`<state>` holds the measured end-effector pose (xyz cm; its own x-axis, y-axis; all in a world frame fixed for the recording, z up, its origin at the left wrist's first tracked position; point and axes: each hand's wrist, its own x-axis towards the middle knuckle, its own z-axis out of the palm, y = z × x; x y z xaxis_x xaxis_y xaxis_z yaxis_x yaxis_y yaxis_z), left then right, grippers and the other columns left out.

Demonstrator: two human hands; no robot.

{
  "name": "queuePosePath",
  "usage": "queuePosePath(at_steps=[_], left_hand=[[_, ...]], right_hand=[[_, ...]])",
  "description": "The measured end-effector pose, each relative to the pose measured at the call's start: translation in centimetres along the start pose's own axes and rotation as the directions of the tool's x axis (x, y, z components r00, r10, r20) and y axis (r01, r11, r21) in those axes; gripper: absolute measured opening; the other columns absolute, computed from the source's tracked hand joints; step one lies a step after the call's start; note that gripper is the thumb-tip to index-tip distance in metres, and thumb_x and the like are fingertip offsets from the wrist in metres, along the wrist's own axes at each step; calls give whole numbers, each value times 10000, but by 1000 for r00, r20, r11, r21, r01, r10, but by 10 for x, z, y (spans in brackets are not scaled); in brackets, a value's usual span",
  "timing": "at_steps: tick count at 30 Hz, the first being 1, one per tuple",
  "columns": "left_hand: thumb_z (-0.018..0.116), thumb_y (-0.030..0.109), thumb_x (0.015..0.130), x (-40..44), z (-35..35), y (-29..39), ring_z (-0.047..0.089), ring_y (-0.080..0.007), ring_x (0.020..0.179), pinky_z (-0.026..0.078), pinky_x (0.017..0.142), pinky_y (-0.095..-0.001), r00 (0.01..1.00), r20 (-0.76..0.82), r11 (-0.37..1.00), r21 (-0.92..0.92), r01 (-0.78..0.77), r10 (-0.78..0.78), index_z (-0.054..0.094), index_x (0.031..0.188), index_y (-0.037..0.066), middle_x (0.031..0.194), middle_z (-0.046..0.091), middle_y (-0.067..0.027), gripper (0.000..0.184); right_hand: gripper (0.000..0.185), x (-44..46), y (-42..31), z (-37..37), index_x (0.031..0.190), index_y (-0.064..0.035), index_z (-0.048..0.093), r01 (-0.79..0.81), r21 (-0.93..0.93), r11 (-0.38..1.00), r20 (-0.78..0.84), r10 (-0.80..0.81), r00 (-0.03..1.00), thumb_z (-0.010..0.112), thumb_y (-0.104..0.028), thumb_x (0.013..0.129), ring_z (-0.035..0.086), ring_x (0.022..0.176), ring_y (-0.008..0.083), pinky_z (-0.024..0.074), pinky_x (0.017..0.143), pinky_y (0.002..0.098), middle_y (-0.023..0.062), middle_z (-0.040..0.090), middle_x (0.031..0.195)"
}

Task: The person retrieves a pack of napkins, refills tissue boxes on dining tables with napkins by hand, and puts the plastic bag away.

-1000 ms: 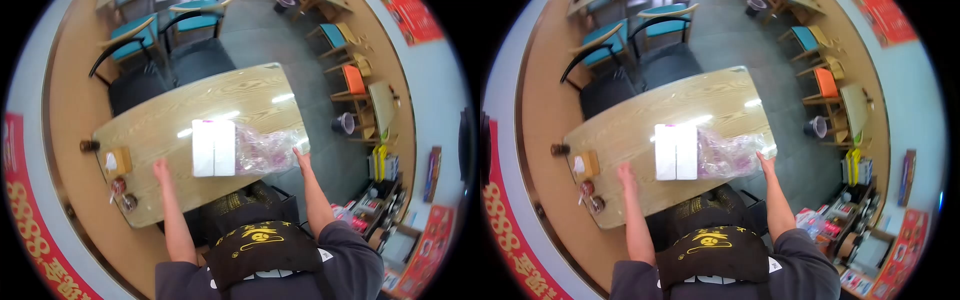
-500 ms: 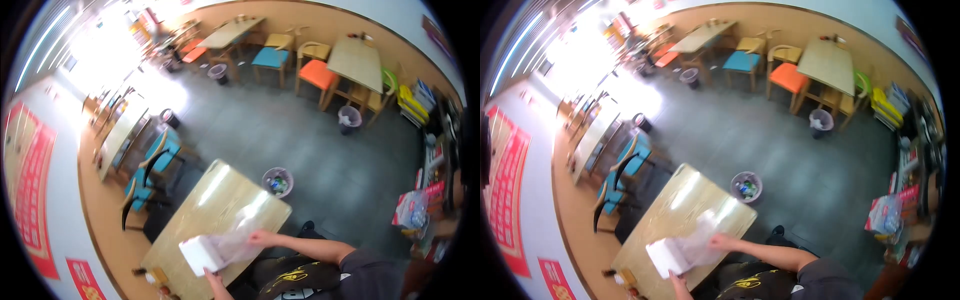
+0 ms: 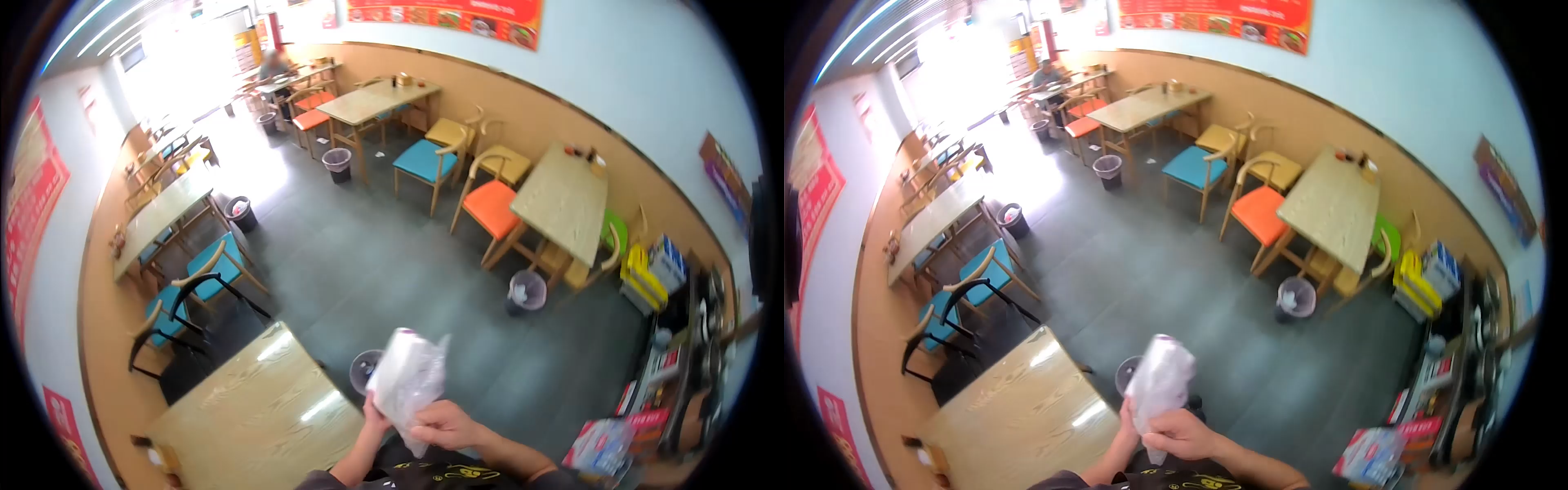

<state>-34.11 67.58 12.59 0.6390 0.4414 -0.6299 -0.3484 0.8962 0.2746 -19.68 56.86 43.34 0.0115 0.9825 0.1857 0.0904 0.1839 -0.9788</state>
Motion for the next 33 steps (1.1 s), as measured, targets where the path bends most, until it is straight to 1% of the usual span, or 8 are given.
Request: queuePosePath(at_steps=[8,9,14,17,21,23,26,33], left_hand=[[508,399,891,219,156,-72,517,-360,1210,400,1030,-540,770,-29,739,260,621,-637,528,1296,25,1297,548,-222,552],[508,478,915,243,171,-69,487,-414,1224,383,1033,-563,706,-344,588,393,707,-619,434,1384,19,1367,461,-275,661],[536,463,961,341,156,-9,592,-365,1117,516,902,-498,949,-146,626,721,296,-280,456,1333,2,1278,538,-249,598],[612,177,887,355,120,80,663,-205,727,553,594,-364,985,-170,724,681,105,17,607,1130,24,887,655,-117,287],[598,-7,815,352,64,189,685,-220,642,570,541,-317,825,-485,823,566,41,292,643,1046,0,839,661,-118,235],[609,-6,808,342,43,226,697,-242,612,574,517,-330,618,-699,835,537,121,360,681,917,3,775,676,-126,131],[619,-17,792,334,6,250,671,-228,546,540,463,-346,433,-794,802,553,223,427,658,784,-10,663,650,-129,41],[678,100,799,359,70,298,680,-203,563,529,536,-341,460,-811,861,479,168,361,705,740,4,651,676,-106,116]], right_hand=[[247,46,65,-207,605,-80,498,-189,76,979,-487,202,850,580,-52,836,429,564,60,330,503,246,-53,471,611],[245,58,73,-241,600,-94,482,-151,114,982,-590,189,785,559,-31,824,400,545,52,312,499,227,-57,422,587],[159,93,110,-407,749,-153,472,6,258,966,-815,214,538,540,-116,888,479,644,67,407,568,247,-52,439,697],[153,151,142,-446,763,-149,481,22,296,955,-899,271,344,541,-119,900,493,657,78,424,602,246,-49,446,711],[169,268,212,-486,740,-113,451,-9,372,928,-852,345,394,543,-109,881,458,624,94,396,562,246,-45,435,701],[203,321,246,-501,704,-108,441,-124,279,952,-699,290,654,540,-89,881,435,608,91,374,550,249,-39,427,686],[184,415,278,-524,751,-137,476,-160,249,955,-566,278,776,570,-51,884,468,673,76,404,606,243,-43,446,733],[207,709,307,-508,724,-116,474,-173,350,921,-355,301,885,549,-40,901,428,631,53,354,562,232,-60,429,690]])
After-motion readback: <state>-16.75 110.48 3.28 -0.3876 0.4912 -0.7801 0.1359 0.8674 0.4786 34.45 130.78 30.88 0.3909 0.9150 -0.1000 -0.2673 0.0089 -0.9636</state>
